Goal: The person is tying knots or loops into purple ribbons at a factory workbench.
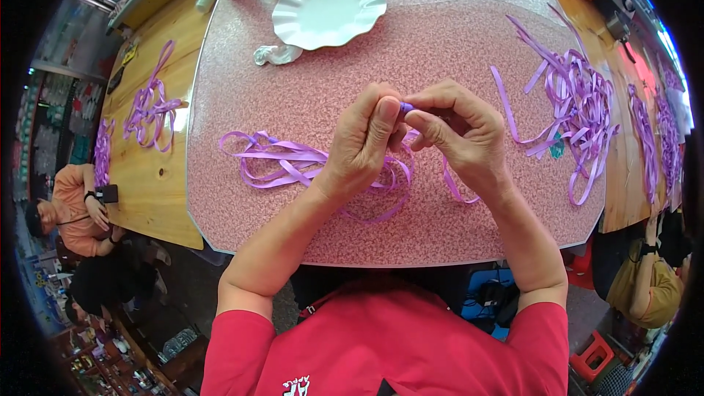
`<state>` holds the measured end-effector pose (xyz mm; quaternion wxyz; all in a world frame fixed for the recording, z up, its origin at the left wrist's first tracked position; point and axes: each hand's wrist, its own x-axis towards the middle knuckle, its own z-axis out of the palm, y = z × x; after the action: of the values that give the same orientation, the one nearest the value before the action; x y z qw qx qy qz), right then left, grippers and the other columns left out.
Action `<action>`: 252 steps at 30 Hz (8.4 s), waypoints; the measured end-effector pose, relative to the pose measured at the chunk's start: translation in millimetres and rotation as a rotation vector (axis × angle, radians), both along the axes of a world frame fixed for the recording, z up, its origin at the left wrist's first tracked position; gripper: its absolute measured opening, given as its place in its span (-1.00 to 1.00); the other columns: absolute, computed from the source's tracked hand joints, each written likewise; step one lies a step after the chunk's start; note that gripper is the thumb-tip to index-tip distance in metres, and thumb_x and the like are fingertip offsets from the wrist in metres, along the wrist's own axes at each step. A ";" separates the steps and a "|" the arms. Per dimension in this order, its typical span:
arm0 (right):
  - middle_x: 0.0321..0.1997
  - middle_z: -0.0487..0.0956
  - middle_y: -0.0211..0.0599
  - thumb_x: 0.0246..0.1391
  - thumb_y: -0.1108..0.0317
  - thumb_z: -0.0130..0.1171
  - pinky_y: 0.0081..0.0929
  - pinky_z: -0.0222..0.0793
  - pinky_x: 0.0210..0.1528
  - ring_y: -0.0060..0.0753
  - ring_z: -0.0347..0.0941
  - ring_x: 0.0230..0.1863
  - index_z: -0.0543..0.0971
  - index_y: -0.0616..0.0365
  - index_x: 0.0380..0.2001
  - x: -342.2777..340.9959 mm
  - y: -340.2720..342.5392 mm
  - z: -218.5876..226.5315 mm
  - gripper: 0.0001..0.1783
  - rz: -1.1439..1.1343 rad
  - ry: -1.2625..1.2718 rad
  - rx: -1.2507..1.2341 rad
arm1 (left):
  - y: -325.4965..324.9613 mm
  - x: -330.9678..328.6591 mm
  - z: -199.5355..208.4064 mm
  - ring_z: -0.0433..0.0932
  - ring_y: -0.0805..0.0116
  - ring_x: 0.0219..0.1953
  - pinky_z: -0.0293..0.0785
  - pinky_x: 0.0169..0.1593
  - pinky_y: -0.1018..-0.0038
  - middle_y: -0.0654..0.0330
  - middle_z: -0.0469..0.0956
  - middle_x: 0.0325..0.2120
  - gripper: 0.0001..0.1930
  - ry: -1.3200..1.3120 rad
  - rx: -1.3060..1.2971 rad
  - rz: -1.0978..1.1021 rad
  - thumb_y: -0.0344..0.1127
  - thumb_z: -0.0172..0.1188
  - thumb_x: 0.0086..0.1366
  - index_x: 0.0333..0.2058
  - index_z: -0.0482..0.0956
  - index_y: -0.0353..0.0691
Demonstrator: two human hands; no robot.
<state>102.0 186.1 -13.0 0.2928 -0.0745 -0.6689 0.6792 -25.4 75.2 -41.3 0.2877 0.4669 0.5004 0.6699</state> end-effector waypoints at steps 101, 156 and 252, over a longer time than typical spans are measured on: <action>-0.17 0.64 -0.20 0.14 0.20 0.26 -0.33 0.48 -0.20 -0.30 0.56 -0.27 0.67 0.15 -0.22 52.0 112.7 3.2 -0.73 -0.639 -0.977 0.771 | -81.8 -44.7 47.5 0.51 0.15 -0.25 0.39 -0.12 0.27 0.11 0.53 -0.37 -0.84 0.785 -0.528 0.555 -0.27 0.22 0.29 -0.32 0.57 -0.26; -0.51 0.50 -0.50 0.20 0.23 0.22 -0.72 0.04 -0.61 -0.79 0.18 -0.61 0.55 0.16 -0.32 12.6 55.9 -19.5 -0.79 0.083 -0.314 -0.221 | 33.9 -23.5 33.9 0.59 0.25 -0.25 0.49 -0.15 0.38 0.17 0.60 -0.38 -0.81 0.983 0.064 0.106 -0.46 0.33 0.15 -0.22 0.65 -0.25; -0.59 0.38 -0.70 0.16 0.19 0.30 -0.77 -0.07 -0.62 -0.86 0.10 -0.64 0.59 0.05 -0.37 7.4 27.3 -9.3 -0.81 0.051 -0.172 -0.442 | 20.7 0.1 24.1 0.47 0.35 -0.13 0.43 -0.06 0.40 0.22 0.46 -0.23 -0.88 0.582 0.095 0.170 -0.47 0.24 0.25 -0.29 0.48 -0.19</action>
<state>109.4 213.4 -22.3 0.1939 -0.1774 -0.5281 0.8075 -25.4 95.9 -17.3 0.0532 0.6086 0.5672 0.5524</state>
